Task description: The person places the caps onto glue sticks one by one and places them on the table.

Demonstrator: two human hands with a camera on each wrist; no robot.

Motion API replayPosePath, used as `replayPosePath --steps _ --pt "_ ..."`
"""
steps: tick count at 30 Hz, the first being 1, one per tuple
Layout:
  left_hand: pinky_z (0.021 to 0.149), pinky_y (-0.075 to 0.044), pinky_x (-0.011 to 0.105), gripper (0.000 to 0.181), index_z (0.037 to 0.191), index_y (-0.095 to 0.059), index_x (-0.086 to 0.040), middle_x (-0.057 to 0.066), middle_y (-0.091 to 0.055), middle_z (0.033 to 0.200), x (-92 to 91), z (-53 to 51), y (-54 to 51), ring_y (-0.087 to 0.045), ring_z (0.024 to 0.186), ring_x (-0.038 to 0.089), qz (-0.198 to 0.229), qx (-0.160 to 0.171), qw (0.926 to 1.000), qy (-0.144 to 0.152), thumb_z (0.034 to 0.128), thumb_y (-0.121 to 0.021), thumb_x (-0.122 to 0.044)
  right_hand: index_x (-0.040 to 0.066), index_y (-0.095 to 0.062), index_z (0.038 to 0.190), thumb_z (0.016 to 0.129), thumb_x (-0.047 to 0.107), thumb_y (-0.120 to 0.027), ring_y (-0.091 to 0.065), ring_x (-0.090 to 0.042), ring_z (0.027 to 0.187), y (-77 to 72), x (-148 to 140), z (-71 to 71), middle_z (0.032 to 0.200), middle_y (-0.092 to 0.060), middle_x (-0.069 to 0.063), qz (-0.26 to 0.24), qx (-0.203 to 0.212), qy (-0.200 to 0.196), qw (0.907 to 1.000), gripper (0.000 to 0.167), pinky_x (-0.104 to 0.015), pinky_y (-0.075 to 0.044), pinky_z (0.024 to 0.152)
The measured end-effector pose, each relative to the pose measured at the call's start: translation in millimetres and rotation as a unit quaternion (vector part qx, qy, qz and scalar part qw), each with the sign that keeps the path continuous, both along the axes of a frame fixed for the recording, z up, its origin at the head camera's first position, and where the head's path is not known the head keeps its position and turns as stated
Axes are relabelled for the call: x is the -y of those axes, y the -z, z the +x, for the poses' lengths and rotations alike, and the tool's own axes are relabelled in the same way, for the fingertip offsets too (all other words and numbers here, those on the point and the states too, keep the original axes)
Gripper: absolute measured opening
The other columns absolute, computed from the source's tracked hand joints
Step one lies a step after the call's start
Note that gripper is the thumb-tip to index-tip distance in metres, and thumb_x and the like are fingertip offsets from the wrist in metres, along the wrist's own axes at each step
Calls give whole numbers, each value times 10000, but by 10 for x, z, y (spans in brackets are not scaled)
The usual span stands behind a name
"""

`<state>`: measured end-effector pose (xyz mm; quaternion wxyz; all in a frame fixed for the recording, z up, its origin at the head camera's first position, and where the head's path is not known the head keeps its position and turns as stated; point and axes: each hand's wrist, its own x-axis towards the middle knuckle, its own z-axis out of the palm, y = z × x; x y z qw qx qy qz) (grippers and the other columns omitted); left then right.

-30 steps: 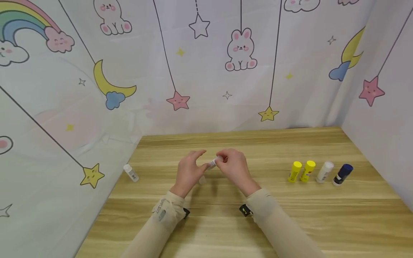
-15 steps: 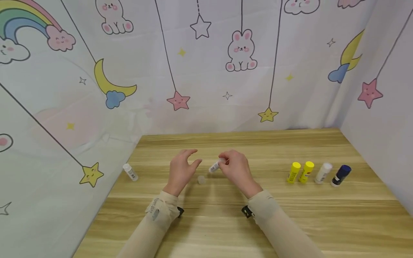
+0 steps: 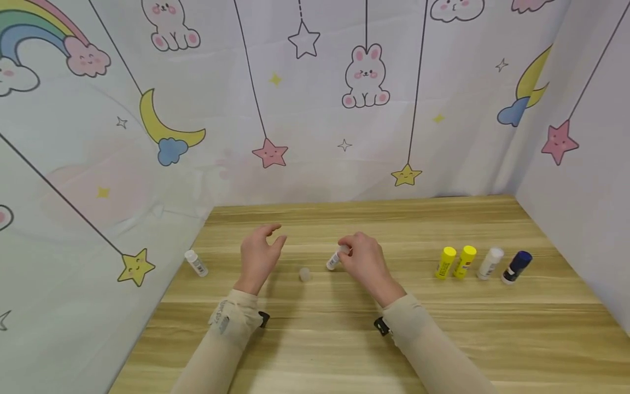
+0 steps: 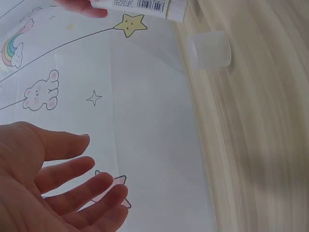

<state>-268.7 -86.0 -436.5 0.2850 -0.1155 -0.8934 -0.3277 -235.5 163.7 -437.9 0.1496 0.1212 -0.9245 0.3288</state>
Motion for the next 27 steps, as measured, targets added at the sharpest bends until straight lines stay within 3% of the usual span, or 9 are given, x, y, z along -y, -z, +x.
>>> replayPosePath --steps 5,13,18,27 --pt "795 -561 479 257 1131 -750 -56 129 -724 1087 99 -39 -27 -695 960 316 93 -19 9998 -199 883 -787 -117 49 -771 1069 885 102 -733 -613 -128 714 -1 -46 19 892 -658 -34 123 -23 0 9999 195 -317 -521 612" --pt "775 -554 480 229 1130 -748 -53 138 -721 1105 332 -104 -62 -690 964 312 300 236 9961 -790 925 -745 -155 46 -771 1059 873 101 -753 -615 -121 708 11 -85 32 864 -637 -26 280 -17 7 9996 195 -297 -522 603" --pt "772 -545 494 227 1134 -744 -58 150 -718 1100 435 -142 -64 -684 959 329 387 299 9945 -927 927 -736 -151 40 -775 1034 868 92 -746 -598 -119 679 0 -106 49 853 -639 -30 372 -136 52 9992 177 -305 -516 593" --pt "763 -528 528 210 1107 -745 -30 179 -718 1074 626 -177 -56 -673 938 388 376 84 9883 -1475 921 -721 -125 33 -774 1008 858 84 -746 -572 -128 662 -2 -186 69 841 -636 -39 464 -134 59 9988 161 -309 -504 580"
